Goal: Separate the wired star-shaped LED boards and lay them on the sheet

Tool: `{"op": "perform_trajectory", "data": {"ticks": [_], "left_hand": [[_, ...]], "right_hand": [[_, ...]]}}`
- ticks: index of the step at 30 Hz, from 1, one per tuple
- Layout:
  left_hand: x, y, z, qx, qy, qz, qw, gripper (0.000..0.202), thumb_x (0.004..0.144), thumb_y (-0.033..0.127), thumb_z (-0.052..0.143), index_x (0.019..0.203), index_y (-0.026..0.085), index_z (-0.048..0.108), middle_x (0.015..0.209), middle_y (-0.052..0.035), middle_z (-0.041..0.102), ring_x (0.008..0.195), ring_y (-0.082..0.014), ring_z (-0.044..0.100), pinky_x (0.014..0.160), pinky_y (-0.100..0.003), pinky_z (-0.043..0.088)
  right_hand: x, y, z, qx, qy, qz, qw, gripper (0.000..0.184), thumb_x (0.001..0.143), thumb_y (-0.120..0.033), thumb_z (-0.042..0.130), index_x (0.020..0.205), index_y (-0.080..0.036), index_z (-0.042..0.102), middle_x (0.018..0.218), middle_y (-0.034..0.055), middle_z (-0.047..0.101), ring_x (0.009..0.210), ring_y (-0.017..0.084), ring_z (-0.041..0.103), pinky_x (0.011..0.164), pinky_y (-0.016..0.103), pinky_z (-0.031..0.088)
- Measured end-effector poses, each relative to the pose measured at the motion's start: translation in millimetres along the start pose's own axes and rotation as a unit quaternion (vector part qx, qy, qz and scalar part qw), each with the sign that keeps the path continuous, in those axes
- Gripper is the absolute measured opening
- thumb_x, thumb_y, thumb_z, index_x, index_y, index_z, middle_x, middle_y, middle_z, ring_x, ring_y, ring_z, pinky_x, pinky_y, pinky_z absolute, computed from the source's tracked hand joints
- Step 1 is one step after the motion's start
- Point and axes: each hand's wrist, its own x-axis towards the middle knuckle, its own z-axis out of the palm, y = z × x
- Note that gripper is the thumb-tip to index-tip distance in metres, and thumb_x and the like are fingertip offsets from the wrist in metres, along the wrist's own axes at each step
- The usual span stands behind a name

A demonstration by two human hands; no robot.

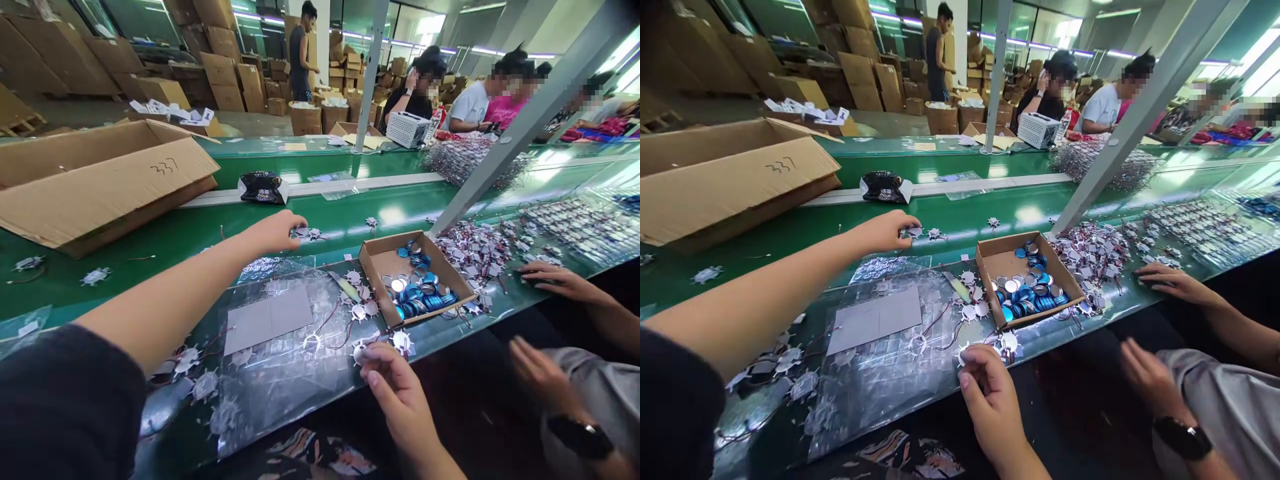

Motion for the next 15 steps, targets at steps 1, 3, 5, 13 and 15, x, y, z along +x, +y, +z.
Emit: {"op": "perform_trajectory", "data": {"ticks": [1,3,5,13,15], "left_hand": [[-10.9,11.9,-5.7,-0.021,0.014,0.026,0.999,0.049,0.078,0.03,0.058,0.126,0.019,0.057,0.114,-0.0098,0.056,0.102,-0.0243,0.058,0.09,-0.033,0.046],[-38.7,40.4,-13.4,-0.073,0.041,0.082,0.993,0.047,0.077,0.029,0.06,0.123,0.019,0.06,0.112,-0.0089,0.058,0.103,-0.0238,0.057,0.09,-0.034,0.046],[-70.8,71.2,-14.2,-0.122,0.059,0.123,0.983,0.045,0.077,0.026,0.06,0.122,0.019,0.06,0.112,-0.0077,0.06,0.104,-0.0225,0.057,0.093,-0.034,0.046],[-158.4,143.3,28.6,-0.221,0.032,0.128,0.966,0.041,0.082,0.017,0.056,0.123,0.021,0.055,0.112,-0.0072,0.057,0.1,-0.0211,0.058,0.087,-0.036,0.05],[-167.2,147.8,38.9,-0.232,0.038,0.103,0.966,0.046,0.083,0.018,0.056,0.129,0.022,0.051,0.117,-0.0086,0.057,0.105,-0.0226,0.058,0.091,-0.038,0.05]], "right_hand": [[-1.8,0.9,-1.2,0.003,0.002,0.006,1.0,0.019,0.093,-0.034,0.059,0.111,-0.028,0.063,0.113,0.0051,0.056,0.089,0.015,0.06,0.083,0.029,0.05],[-2.4,0.2,-1.2,0.014,0.006,0.019,1.0,0.019,0.093,-0.035,0.061,0.111,-0.028,0.063,0.112,0.0051,0.058,0.092,0.015,0.06,0.084,0.029,0.05],[2.6,-4.6,2.6,0.038,0.005,0.03,0.999,0.024,0.093,-0.037,0.062,0.115,-0.03,0.062,0.11,0.0043,0.061,0.092,0.015,0.06,0.083,0.028,0.051],[41.0,-29.3,35.9,0.17,-0.088,0.083,0.978,0.039,0.085,-0.05,0.068,0.112,-0.024,0.061,0.078,-0.0018,0.059,0.063,0.01,0.056,0.051,0.019,0.043],[40.1,-27.1,42.0,0.183,-0.069,0.118,0.974,0.033,0.082,-0.046,0.071,0.103,-0.021,0.063,0.068,-0.0041,0.056,0.057,0.009,0.052,0.047,0.017,0.04]]}}
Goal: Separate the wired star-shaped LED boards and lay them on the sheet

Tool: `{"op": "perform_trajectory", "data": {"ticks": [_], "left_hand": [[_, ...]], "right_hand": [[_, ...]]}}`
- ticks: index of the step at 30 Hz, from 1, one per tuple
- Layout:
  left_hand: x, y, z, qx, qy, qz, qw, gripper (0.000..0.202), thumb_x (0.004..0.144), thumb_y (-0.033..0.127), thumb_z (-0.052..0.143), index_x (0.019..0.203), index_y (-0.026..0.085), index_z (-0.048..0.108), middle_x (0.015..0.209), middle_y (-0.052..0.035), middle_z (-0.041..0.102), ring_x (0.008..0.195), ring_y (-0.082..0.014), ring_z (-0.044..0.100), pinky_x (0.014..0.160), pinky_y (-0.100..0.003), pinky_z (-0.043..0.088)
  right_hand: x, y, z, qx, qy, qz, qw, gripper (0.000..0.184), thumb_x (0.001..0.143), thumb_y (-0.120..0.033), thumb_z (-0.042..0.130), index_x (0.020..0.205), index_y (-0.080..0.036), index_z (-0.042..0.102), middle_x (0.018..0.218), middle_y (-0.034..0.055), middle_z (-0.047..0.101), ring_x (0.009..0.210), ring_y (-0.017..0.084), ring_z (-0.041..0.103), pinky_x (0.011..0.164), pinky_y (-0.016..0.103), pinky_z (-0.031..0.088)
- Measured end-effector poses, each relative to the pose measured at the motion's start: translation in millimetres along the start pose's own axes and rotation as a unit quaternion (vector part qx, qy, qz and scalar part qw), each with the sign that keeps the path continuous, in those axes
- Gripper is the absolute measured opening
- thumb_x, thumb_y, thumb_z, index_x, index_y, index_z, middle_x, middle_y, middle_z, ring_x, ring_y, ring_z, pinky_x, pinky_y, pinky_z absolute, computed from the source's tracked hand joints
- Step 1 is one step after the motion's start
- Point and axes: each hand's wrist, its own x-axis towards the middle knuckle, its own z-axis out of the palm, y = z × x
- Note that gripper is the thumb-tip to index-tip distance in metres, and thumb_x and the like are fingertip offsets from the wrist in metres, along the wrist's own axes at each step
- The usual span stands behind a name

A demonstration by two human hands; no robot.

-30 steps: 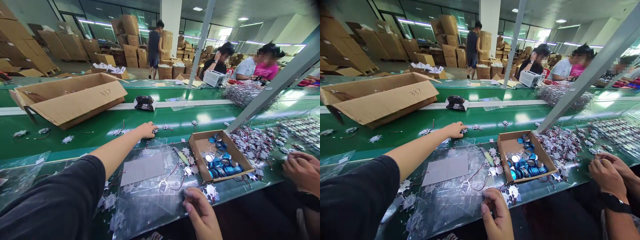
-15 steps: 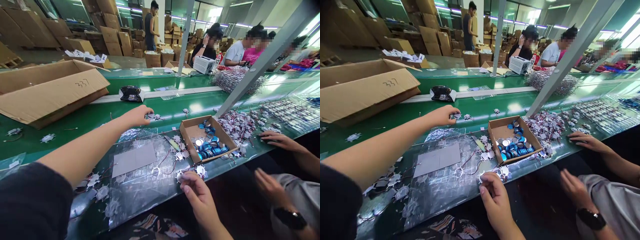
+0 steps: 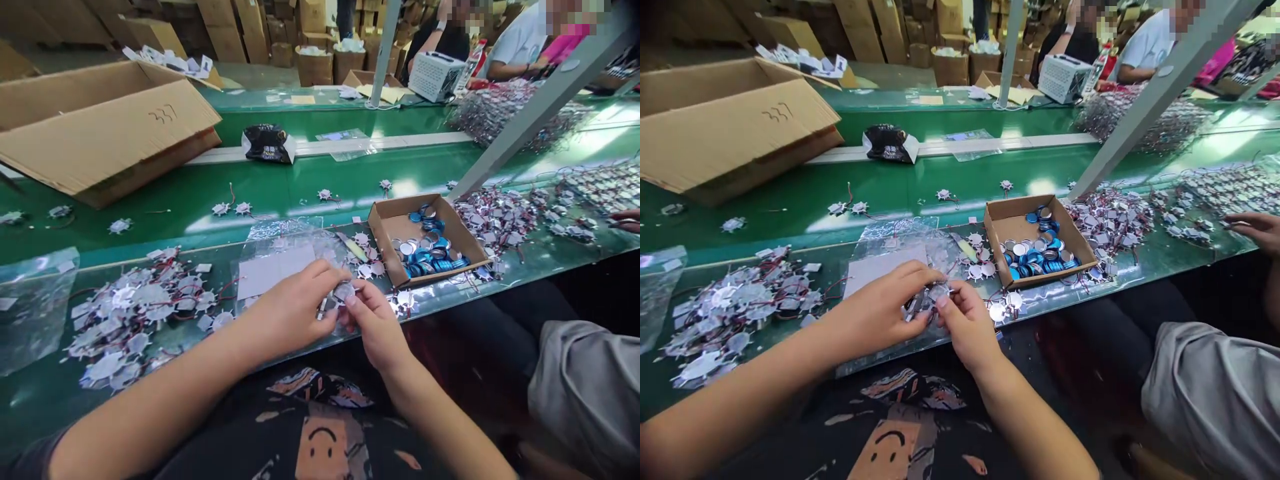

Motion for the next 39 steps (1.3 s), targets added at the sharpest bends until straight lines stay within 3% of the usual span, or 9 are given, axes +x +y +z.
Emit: {"op": "perform_trajectory", "data": {"ticks": [5,12,17,22,25,27,31,34,39], "left_hand": [[-24.3,-11.5,10.8,-0.012,0.052,-0.007,0.999,0.058,0.084,0.016,0.057,0.14,0.022,0.04,0.126,-0.0091,0.057,0.115,-0.0214,0.056,0.099,-0.037,0.048],[-53.1,-46.1,33.1,0.043,0.03,-0.023,0.998,0.036,0.09,0.014,0.052,0.125,0.017,0.054,0.12,-0.0103,0.062,0.113,-0.0247,0.058,0.099,-0.042,0.048],[-17.7,-43.0,46.9,0.045,0.006,0.076,0.996,0.031,0.092,0.01,0.049,0.12,0.018,0.059,0.114,-0.0082,0.066,0.107,-0.0225,0.059,0.095,-0.038,0.05],[31.5,-46.2,44.5,0.076,0.005,0.093,0.993,0.03,0.089,0.011,0.05,0.115,0.015,0.064,0.112,-0.0109,0.067,0.109,-0.025,0.06,0.098,-0.043,0.048],[31.9,-36.9,35.4,0.033,0.04,0.111,0.993,0.036,0.086,0.015,0.055,0.121,0.016,0.062,0.127,-0.0126,0.063,0.124,-0.0285,0.053,0.109,-0.049,0.04],[18.3,-23.9,28.2,-0.093,0.048,0.098,0.99,0.041,0.085,0.016,0.054,0.126,0.018,0.059,0.129,-0.0108,0.062,0.124,-0.0267,0.054,0.109,-0.048,0.041],[-17.2,0.4,22.5,-0.429,0.006,0.017,0.903,0.039,0.087,0.025,0.057,0.126,0.02,0.057,0.12,-0.0089,0.067,0.107,-0.0225,0.065,0.094,-0.039,0.053],[-32.2,6.2,27.1,-0.536,0.029,-0.038,0.843,0.044,0.084,0.033,0.068,0.124,0.019,0.057,0.12,-0.0102,0.068,0.107,-0.0237,0.065,0.095,-0.038,0.052],[-36.9,2.7,32.3,-0.59,0.088,-0.105,0.796,0.036,0.081,0.035,0.073,0.112,0.017,0.064,0.109,-0.0077,0.071,0.101,-0.02,0.066,0.092,-0.034,0.052]], "right_hand": [[-6.6,7.9,0.5,0.02,0.053,0.01,0.998,0.028,0.079,-0.04,0.073,0.095,-0.019,0.064,0.063,-0.0045,0.058,0.053,0.009,0.052,0.047,0.018,0.041],[-6.4,-5.8,-2.9,0.034,0.106,-0.031,0.993,0.026,0.078,-0.038,0.07,0.096,-0.021,0.061,0.06,-0.005,0.059,0.053,0.009,0.052,0.05,0.018,0.042],[-11.6,-11.2,-2.4,0.033,0.146,-0.06,0.987,0.026,0.075,-0.036,0.071,0.094,-0.02,0.061,0.063,-0.0033,0.06,0.053,0.01,0.052,0.05,0.02,0.042],[-22.9,-14.8,-3.7,0.024,0.142,-0.093,0.985,0.022,0.079,-0.035,0.069,0.094,-0.021,0.062,0.068,-0.0016,0.062,0.056,0.011,0.053,0.051,0.021,0.041],[-33.2,-15.5,-5.1,-0.011,0.126,-0.128,0.984,0.019,0.085,-0.034,0.065,0.101,-0.024,0.063,0.072,-0.0017,0.062,0.059,0.012,0.055,0.053,0.022,0.043],[-40.2,-18.1,-4.8,-0.081,0.127,-0.169,0.974,0.019,0.089,-0.031,0.063,0.108,-0.027,0.063,0.081,-0.0012,0.063,0.065,0.013,0.057,0.058,0.025,0.046],[-48.1,-31.6,1.8,-0.365,0.096,-0.286,0.881,0.029,0.089,-0.018,0.061,0.116,-0.03,0.062,0.101,0.0027,0.064,0.089,0.018,0.059,0.079,0.034,0.049],[-46.1,-39.8,9.9,-0.474,0.043,-0.354,0.805,0.037,0.086,-0.011,0.062,0.119,-0.028,0.06,0.102,0.0043,0.064,0.092,0.02,0.058,0.08,0.036,0.05],[-40.2,-36.1,18.8,-0.473,0.006,-0.37,0.8,0.037,0.086,-0.01,0.064,0.118,-0.029,0.06,0.103,0.0041,0.064,0.092,0.018,0.06,0.077,0.034,0.052]]}}
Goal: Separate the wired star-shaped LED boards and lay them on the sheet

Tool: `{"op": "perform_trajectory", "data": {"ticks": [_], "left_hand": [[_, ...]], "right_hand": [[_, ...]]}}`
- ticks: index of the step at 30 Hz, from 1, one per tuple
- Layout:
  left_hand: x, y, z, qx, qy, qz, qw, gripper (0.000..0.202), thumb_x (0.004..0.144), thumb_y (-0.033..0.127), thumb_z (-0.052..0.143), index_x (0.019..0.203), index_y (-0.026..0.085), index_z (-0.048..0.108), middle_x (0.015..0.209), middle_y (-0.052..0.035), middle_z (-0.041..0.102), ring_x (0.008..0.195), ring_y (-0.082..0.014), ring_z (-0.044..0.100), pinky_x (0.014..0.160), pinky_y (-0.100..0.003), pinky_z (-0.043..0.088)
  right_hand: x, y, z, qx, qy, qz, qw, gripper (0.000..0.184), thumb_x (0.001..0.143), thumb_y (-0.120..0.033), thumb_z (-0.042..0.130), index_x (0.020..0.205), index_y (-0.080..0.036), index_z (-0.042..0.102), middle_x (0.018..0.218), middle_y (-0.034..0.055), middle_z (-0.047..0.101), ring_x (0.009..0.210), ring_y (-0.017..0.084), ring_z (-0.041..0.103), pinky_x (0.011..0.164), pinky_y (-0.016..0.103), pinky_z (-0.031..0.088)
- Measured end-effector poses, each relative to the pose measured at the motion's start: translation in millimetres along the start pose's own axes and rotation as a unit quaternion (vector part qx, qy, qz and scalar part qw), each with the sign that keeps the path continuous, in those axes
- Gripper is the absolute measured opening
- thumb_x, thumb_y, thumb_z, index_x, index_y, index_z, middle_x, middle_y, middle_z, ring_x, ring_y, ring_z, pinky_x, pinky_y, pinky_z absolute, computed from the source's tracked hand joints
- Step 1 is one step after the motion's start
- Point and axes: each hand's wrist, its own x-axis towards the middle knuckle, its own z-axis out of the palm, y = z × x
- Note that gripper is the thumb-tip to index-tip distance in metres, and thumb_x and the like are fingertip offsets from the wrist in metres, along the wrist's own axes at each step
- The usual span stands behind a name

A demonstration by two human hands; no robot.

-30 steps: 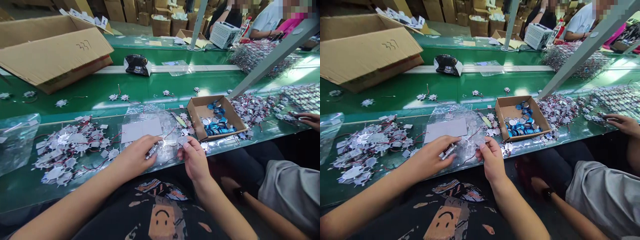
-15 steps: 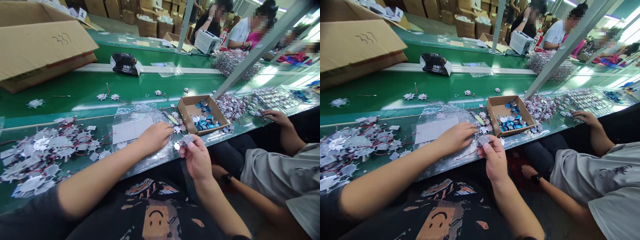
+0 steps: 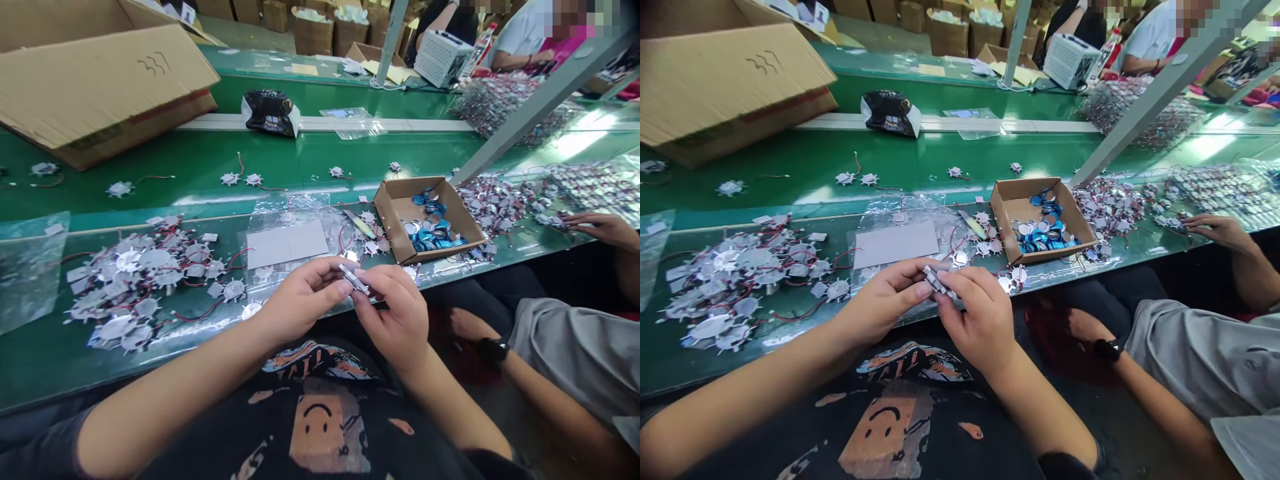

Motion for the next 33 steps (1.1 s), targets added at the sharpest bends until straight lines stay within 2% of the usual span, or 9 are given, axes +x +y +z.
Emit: {"op": "perform_trajectory", "data": {"ticks": [8,12,14,17,19,21,24,29,33], "left_hand": [[-5.6,-1.8,-1.9,-0.047,0.029,-0.042,0.998,0.036,0.076,0.035,0.076,0.106,0.016,0.068,0.093,-0.0043,0.071,0.078,-0.0139,0.064,0.071,-0.026,0.051],[-9.4,-4.6,-6.6,-0.009,0.014,-0.025,1.0,0.046,0.079,0.042,0.074,0.117,0.018,0.063,0.097,-0.0052,0.069,0.081,-0.015,0.063,0.074,-0.029,0.052],[-13.2,-6.6,-9.5,0.046,0.01,0.001,0.999,0.057,0.078,0.044,0.074,0.127,0.02,0.057,0.11,-0.0081,0.068,0.093,-0.0188,0.064,0.082,-0.032,0.052],[-21.0,-12.2,-11.3,0.124,0.027,0.037,0.991,0.06,0.077,0.041,0.076,0.13,0.023,0.054,0.123,-0.0099,0.063,0.105,-0.0221,0.061,0.092,-0.036,0.049],[-25.9,-17.3,-10.9,0.124,0.045,0.046,0.99,0.053,0.077,0.038,0.076,0.124,0.021,0.057,0.119,-0.0091,0.065,0.104,-0.0222,0.062,0.093,-0.037,0.049],[-29.1,-21.6,-12.0,0.097,0.074,0.046,0.991,0.045,0.078,0.038,0.075,0.115,0.019,0.06,0.11,-0.0081,0.067,0.101,-0.0217,0.063,0.091,-0.036,0.05],[-30.3,-19.5,-20.9,0.1,0.115,0.038,0.988,0.043,0.08,0.04,0.07,0.115,0.017,0.06,0.105,-0.008,0.068,0.093,-0.0205,0.063,0.083,-0.033,0.05],[-30.3,10.7,-43.2,0.361,-0.003,-0.003,0.933,0.05,0.08,0.03,0.062,0.128,0.018,0.056,0.102,-0.0067,0.069,0.08,-0.0186,0.062,0.071,-0.031,0.049],[-33.7,32.9,-45.9,0.512,-0.063,0.022,0.856,0.068,0.079,0.024,0.059,0.145,0.022,0.043,0.11,-0.008,0.069,0.089,-0.0222,0.065,0.075,-0.03,0.048]], "right_hand": [[-1.6,-3.4,-1.3,0.058,-0.028,0.029,0.997,0.027,0.088,-0.015,0.062,0.111,-0.028,0.066,0.099,0.0039,0.066,0.087,0.019,0.061,0.07,0.033,0.052],[-6.7,-3.0,5.4,0.131,0.001,0.123,0.984,0.018,0.089,-0.021,0.062,0.104,-0.027,0.069,0.095,0.0033,0.068,0.084,0.018,0.062,0.072,0.034,0.052],[-9.4,-2.7,14.8,0.251,0.036,0.229,0.94,0.011,0.089,-0.027,0.064,0.098,-0.026,0.07,0.086,0.0013,0.067,0.071,0.015,0.061,0.062,0.029,0.051],[-11.2,-5.4,33.6,0.459,0.076,0.378,0.801,0.013,0.084,-0.035,0.07,0.09,-0.024,0.067,0.074,-0.0023,0.063,0.054,0.01,0.055,0.049,0.023,0.047],[-11.7,-8.8,45.0,0.537,0.084,0.426,0.723,0.017,0.079,-0.034,0.074,0.086,-0.022,0.064,0.071,-0.0036,0.061,0.057,0.01,0.057,0.051,0.021,0.049],[-13.0,-11.0,51.9,0.57,0.077,0.442,0.688,0.019,0.078,-0.033,0.075,0.085,-0.022,0.061,0.072,-0.0039,0.06,0.063,0.01,0.06,0.056,0.021,0.051],[-16.7,-8.9,51.0,0.532,0.061,0.421,0.732,0.018,0.081,-0.034,0.071,0.092,-0.023,0.061,0.085,-0.0021,0.063,0.068,0.011,0.063,0.056,0.022,0.051],[-13.3,-1.7,31.8,0.272,-0.005,0.207,0.94,0.026,0.089,-0.024,0.063,0.114,-0.028,0.061,0.108,0.0033,0.061,0.09,0.015,0.061,0.078,0.031,0.051],[-2.5,-4.5,26.5,0.166,-0.15,0.13,0.966,0.039,0.089,-0.024,0.061,0.128,-0.03,0.056,0.116,0.0056,0.059,0.094,0.018,0.059,0.081,0.035,0.05]]}}
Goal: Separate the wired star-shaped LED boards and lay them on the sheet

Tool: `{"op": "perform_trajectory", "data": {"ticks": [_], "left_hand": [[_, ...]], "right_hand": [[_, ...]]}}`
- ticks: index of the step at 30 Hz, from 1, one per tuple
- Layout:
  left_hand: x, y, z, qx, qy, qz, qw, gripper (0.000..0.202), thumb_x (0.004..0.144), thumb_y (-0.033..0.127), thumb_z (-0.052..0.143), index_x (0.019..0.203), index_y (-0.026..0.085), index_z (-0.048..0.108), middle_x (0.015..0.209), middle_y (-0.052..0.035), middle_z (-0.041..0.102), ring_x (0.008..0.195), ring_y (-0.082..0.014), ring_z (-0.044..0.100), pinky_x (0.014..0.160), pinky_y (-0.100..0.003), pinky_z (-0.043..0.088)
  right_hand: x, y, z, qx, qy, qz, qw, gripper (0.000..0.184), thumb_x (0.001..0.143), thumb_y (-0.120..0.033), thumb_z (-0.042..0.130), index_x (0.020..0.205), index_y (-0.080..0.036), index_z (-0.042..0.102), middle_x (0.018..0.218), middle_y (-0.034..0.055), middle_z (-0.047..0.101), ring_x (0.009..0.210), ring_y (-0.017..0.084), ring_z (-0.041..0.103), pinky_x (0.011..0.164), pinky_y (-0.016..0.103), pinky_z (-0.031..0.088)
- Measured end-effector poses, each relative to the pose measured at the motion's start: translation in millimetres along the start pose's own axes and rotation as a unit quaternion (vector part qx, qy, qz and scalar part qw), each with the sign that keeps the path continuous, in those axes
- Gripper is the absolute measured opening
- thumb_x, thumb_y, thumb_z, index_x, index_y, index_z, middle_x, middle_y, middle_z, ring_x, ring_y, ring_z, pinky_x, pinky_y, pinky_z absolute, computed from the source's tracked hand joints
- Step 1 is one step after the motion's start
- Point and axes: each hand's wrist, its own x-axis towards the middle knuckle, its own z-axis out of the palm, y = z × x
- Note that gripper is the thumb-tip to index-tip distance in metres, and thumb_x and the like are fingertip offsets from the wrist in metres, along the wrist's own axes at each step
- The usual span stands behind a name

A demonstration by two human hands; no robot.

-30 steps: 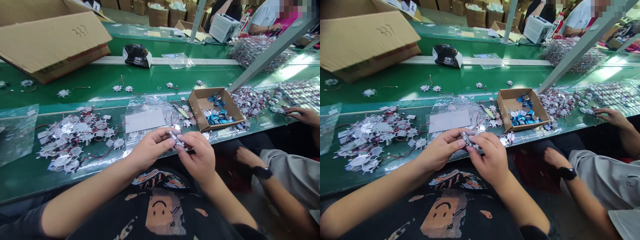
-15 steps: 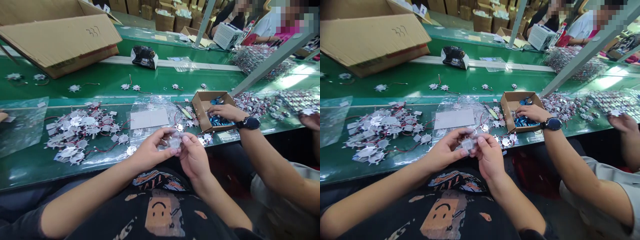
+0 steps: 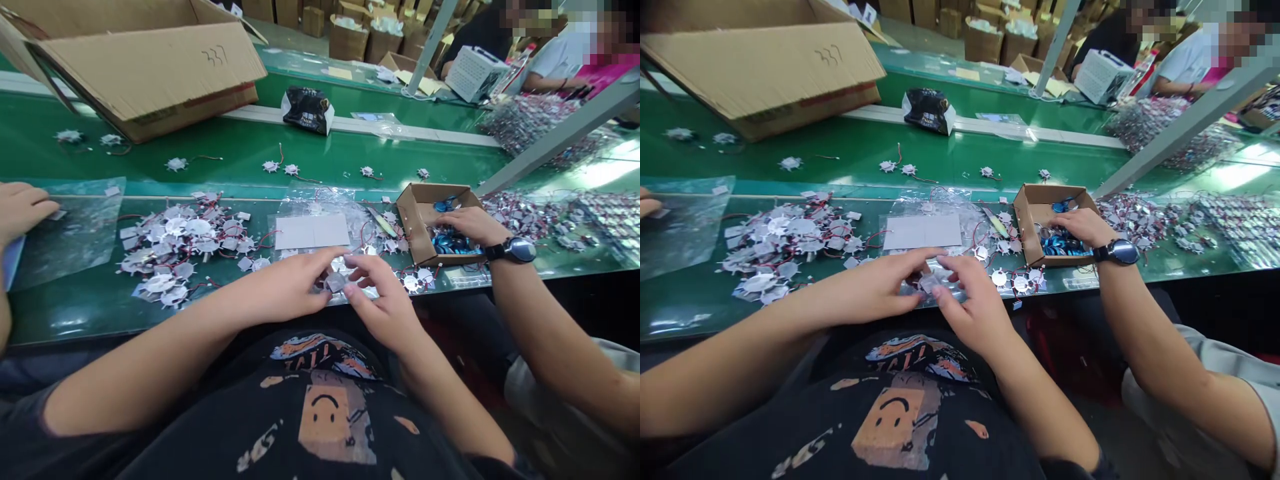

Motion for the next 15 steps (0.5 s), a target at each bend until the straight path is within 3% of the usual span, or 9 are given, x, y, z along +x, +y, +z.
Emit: {"op": "perform_trajectory", "data": {"ticks": [4,7,11,13,15], "left_hand": [[-3.2,8.3,-8.7,0.042,-0.001,0.015,0.999,0.077,0.081,0.019,0.056,0.152,0.027,0.028,0.105,-0.006,0.07,0.09,-0.0218,0.066,0.077,-0.03,0.048],[-5.9,6.8,-14.1,-0.02,0.043,0.024,0.999,0.073,0.085,0.02,0.055,0.152,0.026,0.028,0.107,-0.0052,0.069,0.084,-0.0172,0.065,0.077,-0.028,0.05],[-14.5,-7.4,-4.1,-0.039,0.199,0.068,0.977,0.063,0.084,0.027,0.062,0.143,0.025,0.039,0.131,-0.0099,0.059,0.116,-0.0235,0.057,0.102,-0.039,0.045],[-18.5,-18.1,13.0,-0.071,0.304,0.077,0.947,0.063,0.084,0.03,0.064,0.141,0.027,0.037,0.145,-0.0119,0.045,0.132,-0.0273,0.044,0.111,-0.045,0.037],[-19.4,-29.2,33.2,-0.185,0.375,0.057,0.907,0.066,0.085,0.031,0.061,0.143,0.029,0.029,0.151,-0.0129,0.034,0.135,-0.0264,0.042,0.11,-0.047,0.037]], "right_hand": [[3.6,0.6,8.4,0.097,-0.008,0.068,0.993,0.029,0.09,-0.028,0.062,0.118,-0.026,0.063,0.099,0.0034,0.064,0.085,0.015,0.06,0.077,0.032,0.051],[2.1,4.8,16.7,0.236,0.011,0.141,0.961,0.02,0.086,-0.035,0.068,0.103,-0.025,0.068,0.084,0.0005,0.066,0.072,0.014,0.061,0.069,0.03,0.053],[-1.7,6.4,23.9,0.412,0.066,0.227,0.88,0.028,0.076,-0.04,0.079,0.097,-0.024,0.068,0.076,-0.0015,0.067,0.064,0.013,0.063,0.064,0.028,0.054],[-2.6,7.1,25.3,0.452,0.085,0.249,0.853,0.029,0.075,-0.038,0.081,0.096,-0.024,0.068,0.076,-0.0011,0.066,0.064,0.012,0.062,0.062,0.025,0.054],[-1.3,9.1,27.1,0.47,0.091,0.265,0.837,0.029,0.075,-0.037,0.081,0.097,-0.024,0.068,0.073,-0.0008,0.066,0.064,0.011,0.062,0.062,0.023,0.054]]}}
